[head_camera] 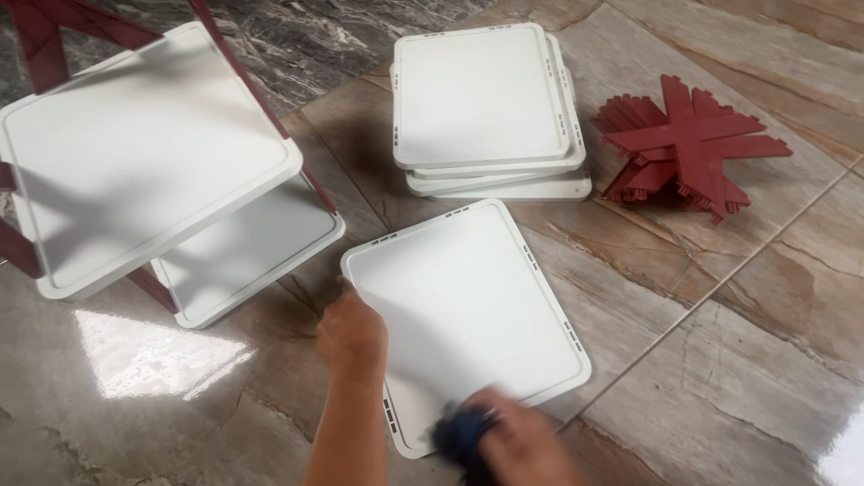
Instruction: The person wipes a white plastic tray with a blue cloth, then places it on a red X-shaped stand. They continue to assemble additional trays and red supports, stacking them into a multi-tiered structure.
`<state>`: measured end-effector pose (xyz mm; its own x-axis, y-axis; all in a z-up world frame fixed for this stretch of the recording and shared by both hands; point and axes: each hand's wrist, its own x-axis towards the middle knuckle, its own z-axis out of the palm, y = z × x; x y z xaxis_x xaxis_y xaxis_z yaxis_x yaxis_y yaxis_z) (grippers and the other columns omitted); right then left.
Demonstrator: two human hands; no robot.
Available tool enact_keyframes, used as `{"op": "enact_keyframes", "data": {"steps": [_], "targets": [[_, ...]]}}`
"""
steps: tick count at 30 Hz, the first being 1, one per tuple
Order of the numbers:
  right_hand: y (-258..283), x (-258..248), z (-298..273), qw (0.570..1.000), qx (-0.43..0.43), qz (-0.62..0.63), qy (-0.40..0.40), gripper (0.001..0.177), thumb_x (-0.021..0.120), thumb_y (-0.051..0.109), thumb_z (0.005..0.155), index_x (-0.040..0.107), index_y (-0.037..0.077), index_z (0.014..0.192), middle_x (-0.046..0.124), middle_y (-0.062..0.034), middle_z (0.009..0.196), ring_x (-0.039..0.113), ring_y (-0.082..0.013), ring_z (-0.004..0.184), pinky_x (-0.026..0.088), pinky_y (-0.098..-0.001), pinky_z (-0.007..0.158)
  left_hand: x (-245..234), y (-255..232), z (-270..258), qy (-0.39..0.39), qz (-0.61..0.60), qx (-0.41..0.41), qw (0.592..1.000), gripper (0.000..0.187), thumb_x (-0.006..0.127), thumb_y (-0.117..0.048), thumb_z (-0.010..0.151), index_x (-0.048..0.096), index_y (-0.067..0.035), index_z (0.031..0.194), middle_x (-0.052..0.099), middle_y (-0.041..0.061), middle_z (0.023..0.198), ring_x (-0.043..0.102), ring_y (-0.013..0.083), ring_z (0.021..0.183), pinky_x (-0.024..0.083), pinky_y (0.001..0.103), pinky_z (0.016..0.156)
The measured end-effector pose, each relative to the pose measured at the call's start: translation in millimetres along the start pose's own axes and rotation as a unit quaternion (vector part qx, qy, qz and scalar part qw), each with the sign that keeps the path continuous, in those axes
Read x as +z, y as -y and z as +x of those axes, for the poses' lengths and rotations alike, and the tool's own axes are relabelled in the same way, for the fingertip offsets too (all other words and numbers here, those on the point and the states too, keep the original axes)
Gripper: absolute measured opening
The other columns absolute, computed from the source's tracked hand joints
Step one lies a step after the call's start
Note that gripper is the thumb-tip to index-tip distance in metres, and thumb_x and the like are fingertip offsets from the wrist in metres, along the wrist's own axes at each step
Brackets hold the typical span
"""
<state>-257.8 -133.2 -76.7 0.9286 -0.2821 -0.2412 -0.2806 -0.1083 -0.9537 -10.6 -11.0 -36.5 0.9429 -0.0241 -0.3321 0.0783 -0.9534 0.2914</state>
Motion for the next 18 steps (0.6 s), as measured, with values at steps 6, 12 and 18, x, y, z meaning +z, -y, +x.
{"op": "enact_keyframes", "data": {"steps": [6,12,18], "targets": [[25,-111,37,0.968,0.064,-0.172,-0.169,0.034,0.053,0.009,0.091,0.061,0.011,0.125,0.071,-0.0135,0.1,0.068,-0.0308,0.092,0.053,-0.0386,0.082,-9,-2,-5,0.023,0.005,0.0,1.0,0.066,0.046,-0.007,0.097,0.028,-0.011,0.161,0.069,0.021,0.123,0.069,0.0365,0.112,0.06,0.043,0.093],[40,-114,15,0.925,-0.067,-0.349,-0.137,0.039,0.068,0.008,0.084,0.068,0.011,0.123,0.072,-0.0115,0.1,0.072,-0.0243,0.08,0.059,-0.0382,0.069,-22,-8,-11,0.042,-0.011,-0.034,0.998,0.055,0.042,-0.021,0.105,0.031,-0.021,0.159,0.066,0.013,0.13,0.067,0.0331,0.115,0.06,0.042,0.091],[29,-82,16,0.902,-0.071,-0.414,-0.104,0.046,0.074,0.008,0.082,0.069,0.015,0.127,0.068,-0.0131,0.105,0.068,-0.0251,0.082,0.063,-0.0344,0.066,-27,-9,-12,0.107,-0.098,-0.107,0.984,0.05,0.041,-0.016,0.106,0.044,-0.022,0.155,0.071,0.009,0.127,0.082,0.0287,0.101,0.064,0.037,0.089]]}}
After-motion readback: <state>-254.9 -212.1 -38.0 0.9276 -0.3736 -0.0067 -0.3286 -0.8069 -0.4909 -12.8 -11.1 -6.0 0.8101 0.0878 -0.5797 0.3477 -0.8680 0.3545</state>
